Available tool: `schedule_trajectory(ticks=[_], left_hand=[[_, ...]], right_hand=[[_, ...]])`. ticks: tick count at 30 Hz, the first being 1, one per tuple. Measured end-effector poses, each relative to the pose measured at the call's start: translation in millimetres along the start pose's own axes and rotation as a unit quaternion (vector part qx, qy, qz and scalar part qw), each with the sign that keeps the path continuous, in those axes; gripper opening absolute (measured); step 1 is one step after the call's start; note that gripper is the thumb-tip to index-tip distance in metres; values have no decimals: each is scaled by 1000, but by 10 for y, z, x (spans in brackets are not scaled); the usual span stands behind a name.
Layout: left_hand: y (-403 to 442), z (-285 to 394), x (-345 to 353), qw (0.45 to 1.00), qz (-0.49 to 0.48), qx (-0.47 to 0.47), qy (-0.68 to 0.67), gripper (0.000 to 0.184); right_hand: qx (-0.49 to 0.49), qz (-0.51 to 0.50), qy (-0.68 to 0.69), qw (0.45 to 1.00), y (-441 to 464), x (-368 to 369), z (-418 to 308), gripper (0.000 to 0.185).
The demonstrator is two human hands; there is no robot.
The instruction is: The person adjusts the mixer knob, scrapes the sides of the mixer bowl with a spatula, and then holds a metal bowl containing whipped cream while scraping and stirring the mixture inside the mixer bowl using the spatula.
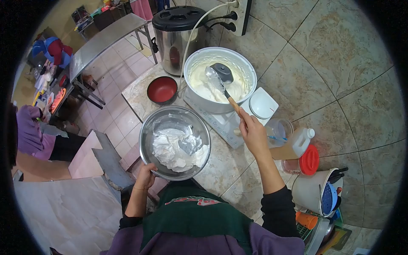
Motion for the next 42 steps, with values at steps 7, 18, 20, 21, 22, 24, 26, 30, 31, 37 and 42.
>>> schedule_trajectory(ticks=[7,18,20,21,22,24,26,30,31,37,42], left_hand=[[29,-35,37,1000,22,-5,6,42],[114,-180,1,1000,12,0,16,41],[141,-235,-14,1000,15,-1,2,39],[150,-259,-16,1000,14,0,4,39],[157,-274,-27,1000,19,2,11,39],[118,-240,14,999,24,5,21,39],[30,-147,122,999,39,9,19,41],[102,-307,25,999,28,3,24,43],[80,-283,63,999,30,7,19,44],[135,-374,-3,1000,17,9,10,50],[100,-297,83,1000,-8,-6,-6,51]], right_hand=[[70,3,136,988,-45,-83,-8,31],[217,26,451,865,-255,-94,-9,30],[219,43,474,852,-305,-138,-36,31],[224,45,486,843,-335,-151,-55,32],[229,48,499,835,-363,-156,-72,33],[228,51,514,825,-425,-159,-106,32],[227,54,528,816,-501,-159,-157,32],[240,55,555,794,-692,-116,-252,32],[240,52,563,789,-732,-106,-268,33],[222,39,576,785,-895,-138,-327,33],[215,55,568,793,-948,-182,-279,33]])
Point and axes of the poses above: each hand's wrist, its own y-axis towards the middle knuckle, its own x-axis out of the palm, z = x × y, the point moved 8 cm from there along y, towards the middle knuckle, and after that the axes turned 8 degrees about y, right-handed, at the moved point
